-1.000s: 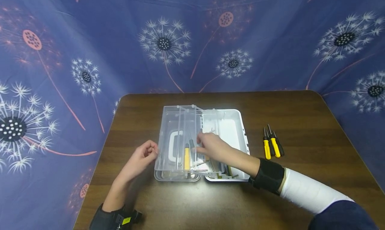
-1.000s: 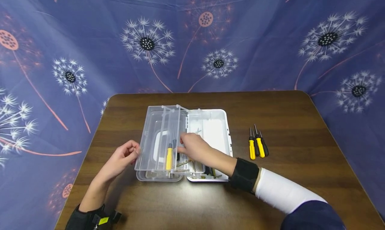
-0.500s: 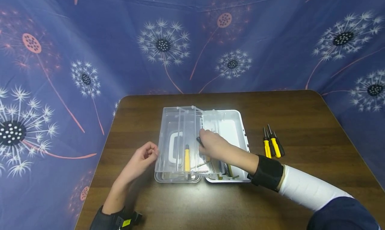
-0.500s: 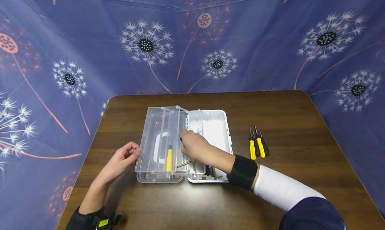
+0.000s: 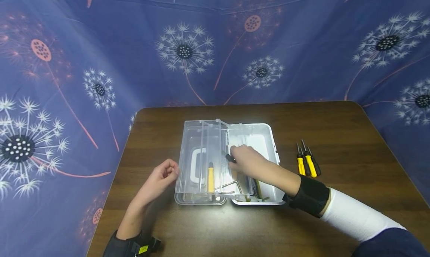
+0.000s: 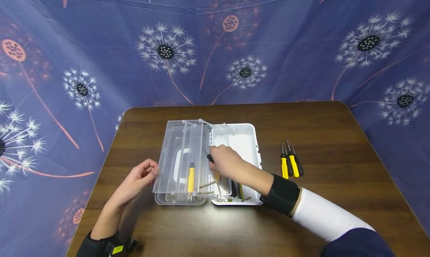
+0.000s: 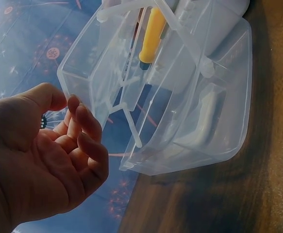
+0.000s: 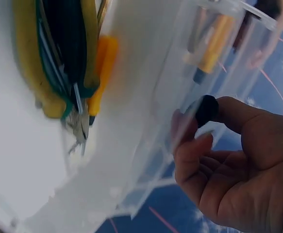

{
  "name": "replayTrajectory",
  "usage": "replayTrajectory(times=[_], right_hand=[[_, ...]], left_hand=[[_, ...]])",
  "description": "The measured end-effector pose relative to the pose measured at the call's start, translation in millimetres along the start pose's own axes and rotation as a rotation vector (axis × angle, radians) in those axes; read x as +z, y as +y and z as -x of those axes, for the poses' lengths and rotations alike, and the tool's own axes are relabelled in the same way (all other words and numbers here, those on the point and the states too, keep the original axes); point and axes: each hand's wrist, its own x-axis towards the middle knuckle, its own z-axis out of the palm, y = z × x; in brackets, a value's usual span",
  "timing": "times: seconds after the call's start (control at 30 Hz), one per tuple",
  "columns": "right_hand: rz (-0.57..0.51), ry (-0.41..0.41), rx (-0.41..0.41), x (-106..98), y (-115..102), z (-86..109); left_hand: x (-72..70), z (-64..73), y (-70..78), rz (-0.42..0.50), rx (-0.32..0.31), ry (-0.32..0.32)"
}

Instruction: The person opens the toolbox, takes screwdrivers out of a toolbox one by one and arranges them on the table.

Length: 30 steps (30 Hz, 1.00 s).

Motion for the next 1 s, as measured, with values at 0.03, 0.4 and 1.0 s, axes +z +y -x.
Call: replayTrajectory(times=[0.03, 0.4, 1.0], right_hand=[[-0.006, 0.005, 0.009, -4, 2, 3.0], [-0.055, 0.137, 0.143, -41, 48, 52.0], [-0.170, 0.064, 0.490, -26, 206, 134.0]], left_hand=[[0.4, -0.7, -0.2, 0.000, 0.001, -0.001], [1.9, -5.8, 1.7, -0.001, -0.011, -0.007], [-2.4, -6.9, -5.1, -0.025, 0.052, 0.009]])
